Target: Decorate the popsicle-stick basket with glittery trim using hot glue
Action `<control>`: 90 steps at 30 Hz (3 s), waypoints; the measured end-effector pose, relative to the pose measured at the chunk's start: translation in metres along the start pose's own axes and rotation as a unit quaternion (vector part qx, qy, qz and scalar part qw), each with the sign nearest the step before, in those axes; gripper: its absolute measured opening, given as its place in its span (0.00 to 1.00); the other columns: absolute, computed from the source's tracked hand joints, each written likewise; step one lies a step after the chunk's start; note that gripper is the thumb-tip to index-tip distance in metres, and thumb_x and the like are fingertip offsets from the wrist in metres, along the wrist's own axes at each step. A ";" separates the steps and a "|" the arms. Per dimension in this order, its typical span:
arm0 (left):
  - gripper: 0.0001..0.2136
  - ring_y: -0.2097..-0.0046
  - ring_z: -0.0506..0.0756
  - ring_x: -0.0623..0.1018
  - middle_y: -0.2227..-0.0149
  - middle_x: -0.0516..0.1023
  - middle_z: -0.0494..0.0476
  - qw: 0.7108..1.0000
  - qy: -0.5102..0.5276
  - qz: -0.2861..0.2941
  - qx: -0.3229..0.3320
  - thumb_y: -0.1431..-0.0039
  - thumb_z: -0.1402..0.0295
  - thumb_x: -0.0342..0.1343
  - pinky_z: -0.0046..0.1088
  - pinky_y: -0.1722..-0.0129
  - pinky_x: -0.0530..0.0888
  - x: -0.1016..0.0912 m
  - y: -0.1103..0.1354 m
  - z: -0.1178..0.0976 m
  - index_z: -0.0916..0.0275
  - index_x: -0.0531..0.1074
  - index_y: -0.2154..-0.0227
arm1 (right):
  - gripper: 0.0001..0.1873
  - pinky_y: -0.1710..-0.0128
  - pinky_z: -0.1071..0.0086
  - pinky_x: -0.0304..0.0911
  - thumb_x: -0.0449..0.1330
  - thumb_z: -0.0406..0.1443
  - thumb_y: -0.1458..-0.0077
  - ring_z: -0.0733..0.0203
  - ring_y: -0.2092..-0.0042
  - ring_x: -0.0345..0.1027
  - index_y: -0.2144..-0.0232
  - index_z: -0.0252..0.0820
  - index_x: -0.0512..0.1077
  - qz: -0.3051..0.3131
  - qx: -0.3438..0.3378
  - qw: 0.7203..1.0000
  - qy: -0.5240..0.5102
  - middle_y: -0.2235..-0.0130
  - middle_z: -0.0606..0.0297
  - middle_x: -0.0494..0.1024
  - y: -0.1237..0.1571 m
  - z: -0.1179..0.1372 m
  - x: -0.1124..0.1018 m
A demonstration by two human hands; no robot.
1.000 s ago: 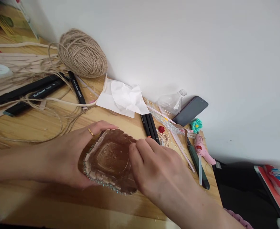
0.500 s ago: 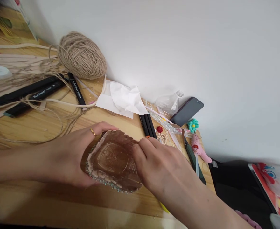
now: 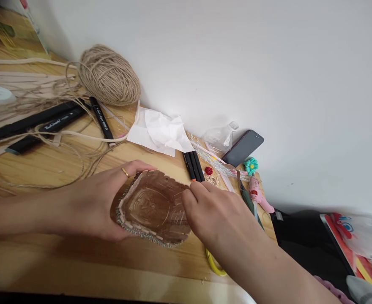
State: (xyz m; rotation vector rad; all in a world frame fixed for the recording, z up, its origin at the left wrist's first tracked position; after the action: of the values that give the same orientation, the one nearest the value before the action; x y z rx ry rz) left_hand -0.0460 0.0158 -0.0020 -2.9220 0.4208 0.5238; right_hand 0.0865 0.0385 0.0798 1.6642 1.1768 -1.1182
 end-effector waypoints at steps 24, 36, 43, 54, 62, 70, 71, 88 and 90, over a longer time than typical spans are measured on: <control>0.35 0.52 0.61 0.75 0.51 0.71 0.57 0.997 -0.029 0.016 -0.067 0.60 0.62 0.67 0.37 0.54 0.74 0.002 0.002 -0.006 0.57 0.56 0.50 | 0.04 0.68 0.69 0.58 0.60 0.28 0.48 0.61 0.66 0.69 0.68 0.37 0.73 0.004 0.266 0.940 -0.212 0.67 0.64 0.77 -0.016 -0.026 0.031; 0.37 0.53 0.60 0.77 0.50 0.72 0.58 0.998 -0.008 0.004 -0.055 0.58 0.64 0.66 0.38 0.55 0.75 0.008 0.004 0.003 0.54 0.52 0.46 | 0.04 0.68 0.69 0.55 0.57 0.27 0.47 0.58 0.66 0.69 0.69 0.36 0.71 -0.005 0.266 0.942 -0.203 0.68 0.61 0.76 -0.017 -0.023 0.037; 0.37 0.54 0.61 0.78 0.51 0.72 0.57 0.999 -0.012 -0.003 -0.051 0.58 0.62 0.66 0.37 0.56 0.76 0.008 0.004 0.006 0.53 0.52 0.46 | 0.04 0.69 0.69 0.54 0.55 0.27 0.47 0.60 0.67 0.67 0.70 0.36 0.70 0.009 0.247 0.948 -0.199 0.69 0.62 0.75 -0.020 -0.025 0.036; 0.37 0.55 0.61 0.77 0.51 0.71 0.54 0.998 -0.047 -0.011 -0.042 0.59 0.62 0.66 0.39 0.54 0.74 0.006 0.004 0.001 0.54 0.52 0.47 | 0.09 0.68 0.68 0.56 0.65 0.32 0.49 0.58 0.64 0.66 0.65 0.36 0.70 -0.010 0.210 0.963 -0.167 0.66 0.62 0.74 -0.025 -0.019 0.033; 0.38 0.54 0.60 0.77 0.49 0.69 0.56 0.998 -0.042 -0.007 -0.047 0.58 0.64 0.66 0.38 0.55 0.75 0.010 0.006 0.006 0.51 0.50 0.46 | 0.03 0.70 0.69 0.53 0.58 0.28 0.45 0.61 0.68 0.65 0.71 0.36 0.69 -0.022 0.218 0.958 -0.187 0.70 0.62 0.73 -0.028 -0.020 0.036; 0.36 0.55 0.59 0.76 0.48 0.67 0.55 0.998 -0.051 -0.010 -0.036 0.58 0.65 0.65 0.37 0.56 0.76 0.010 0.003 0.006 0.50 0.50 0.47 | 0.04 0.72 0.70 0.51 0.59 0.30 0.47 0.64 0.72 0.62 0.73 0.36 0.70 -0.043 0.208 0.956 -0.204 0.72 0.65 0.72 -0.028 -0.025 0.035; 0.36 0.54 0.59 0.76 0.47 0.67 0.55 0.998 -0.049 -0.008 -0.036 0.58 0.65 0.65 0.38 0.55 0.75 0.010 0.002 0.006 0.50 0.51 0.47 | 0.04 0.72 0.70 0.51 0.59 0.30 0.45 0.65 0.72 0.62 0.73 0.36 0.71 -0.033 0.204 0.955 -0.215 0.72 0.65 0.72 -0.029 -0.025 0.035; 0.45 0.33 0.64 0.53 0.36 0.51 0.61 0.994 -0.074 0.054 -0.053 0.56 0.63 0.65 0.49 0.34 0.52 -0.006 0.000 -0.002 0.54 0.46 0.37 | 0.10 0.69 0.67 0.63 0.65 0.34 0.47 0.59 0.66 0.70 0.63 0.34 0.73 -0.168 0.187 0.942 -0.223 0.64 0.60 0.76 -0.003 -0.031 0.013; 0.45 0.34 0.64 0.53 0.35 0.52 0.61 0.994 -0.073 0.048 -0.058 0.56 0.62 0.66 0.49 0.34 0.53 -0.007 0.001 -0.002 0.55 0.47 0.37 | 0.10 0.74 0.67 0.60 0.66 0.32 0.50 0.57 0.67 0.69 0.65 0.32 0.72 -0.143 0.147 0.970 -0.128 0.65 0.58 0.75 -0.012 -0.018 0.013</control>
State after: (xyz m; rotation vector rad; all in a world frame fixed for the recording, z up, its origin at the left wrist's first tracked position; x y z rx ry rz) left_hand -0.0515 0.0163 0.0018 -2.9572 0.5306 0.7955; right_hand 0.0808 0.0614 0.0712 1.5320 1.1473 -1.7059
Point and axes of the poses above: each hand's wrist, its own y-axis away from the middle knuckle, its own x-axis out of the palm, z = x × y, the point moved 6 cm from there along -y, towards the middle knuckle
